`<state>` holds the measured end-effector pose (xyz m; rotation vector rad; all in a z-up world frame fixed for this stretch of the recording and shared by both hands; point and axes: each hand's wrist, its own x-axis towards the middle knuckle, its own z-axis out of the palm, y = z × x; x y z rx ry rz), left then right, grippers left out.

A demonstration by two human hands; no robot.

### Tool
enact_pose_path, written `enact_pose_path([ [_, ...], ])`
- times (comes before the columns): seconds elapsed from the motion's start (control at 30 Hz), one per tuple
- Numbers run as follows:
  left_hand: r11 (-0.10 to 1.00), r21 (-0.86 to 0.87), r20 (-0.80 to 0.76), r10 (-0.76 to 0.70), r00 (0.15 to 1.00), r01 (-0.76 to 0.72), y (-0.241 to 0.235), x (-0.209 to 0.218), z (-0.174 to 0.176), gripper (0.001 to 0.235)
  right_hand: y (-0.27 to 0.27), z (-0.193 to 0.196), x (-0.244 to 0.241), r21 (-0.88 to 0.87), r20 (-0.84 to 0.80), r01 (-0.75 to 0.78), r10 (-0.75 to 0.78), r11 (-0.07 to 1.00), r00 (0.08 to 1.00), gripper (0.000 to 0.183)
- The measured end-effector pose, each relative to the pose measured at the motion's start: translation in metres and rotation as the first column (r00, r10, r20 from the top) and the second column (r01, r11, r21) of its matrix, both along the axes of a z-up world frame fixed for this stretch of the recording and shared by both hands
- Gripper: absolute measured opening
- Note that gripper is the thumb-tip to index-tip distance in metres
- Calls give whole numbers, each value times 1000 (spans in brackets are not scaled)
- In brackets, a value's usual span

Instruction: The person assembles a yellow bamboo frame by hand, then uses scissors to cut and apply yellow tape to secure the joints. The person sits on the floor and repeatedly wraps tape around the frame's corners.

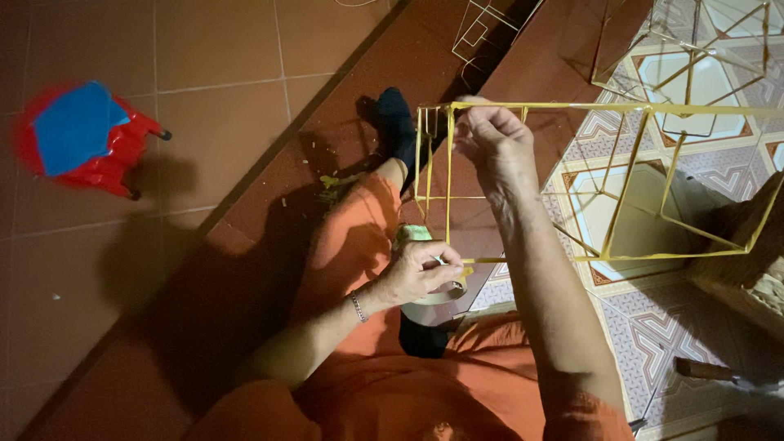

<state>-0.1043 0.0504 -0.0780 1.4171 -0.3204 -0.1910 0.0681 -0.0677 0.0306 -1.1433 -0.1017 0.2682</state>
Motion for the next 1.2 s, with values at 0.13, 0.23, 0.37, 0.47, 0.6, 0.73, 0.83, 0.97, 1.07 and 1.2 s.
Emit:
enact_pose_path([
  [0.13,1000,-9,-16,-1,1000,0,-1,0,-2,7,-14,-12,-1,-20,41,71,-70,997,997,12],
  [0.23,1000,10,-99,-1,995,2,-2,-1,-4,7,-32,-15,-5,-75,93,89,-82,993,992,12],
  [0.37,1000,-12,-42,-7,999,6,-2,-2,-5,6,-62,-19,-9,-89,92,118,-110,989,990,12],
  [0.47,1000,-15,-42,23,999,-24,-3,-3,-5,7,-78,-25,-5,-69,76,161,-156,985,985,12],
  [0.6,995,-59,-62,72,995,-76,-5,-3,-3,6,-95,-32,5,-8,-44,219,-219,976,975,11],
  [0.73,994,43,-44,103,994,-101,-5,-4,1,6,-109,-44,13,58,-78,227,-223,972,972,11],
  [0.83,994,1,-46,105,993,-106,-5,-6,2,6,-120,-63,21,67,-104,264,-257,962,961,11],
  [0.97,991,-34,-71,125,990,-128,-6,-7,4,6,-138,-85,34,156,-196,399,-368,904,909,15],
  [1.07,991,50,-34,128,991,-127,-6,-6,4,6,-148,-87,33,198,-305,458,-390,866,869,16],
  [1.2,992,24,-22,125,992,-124,-6,-7,3,6,-140,-70,6,91,-169,360,-342,929,925,12],
])
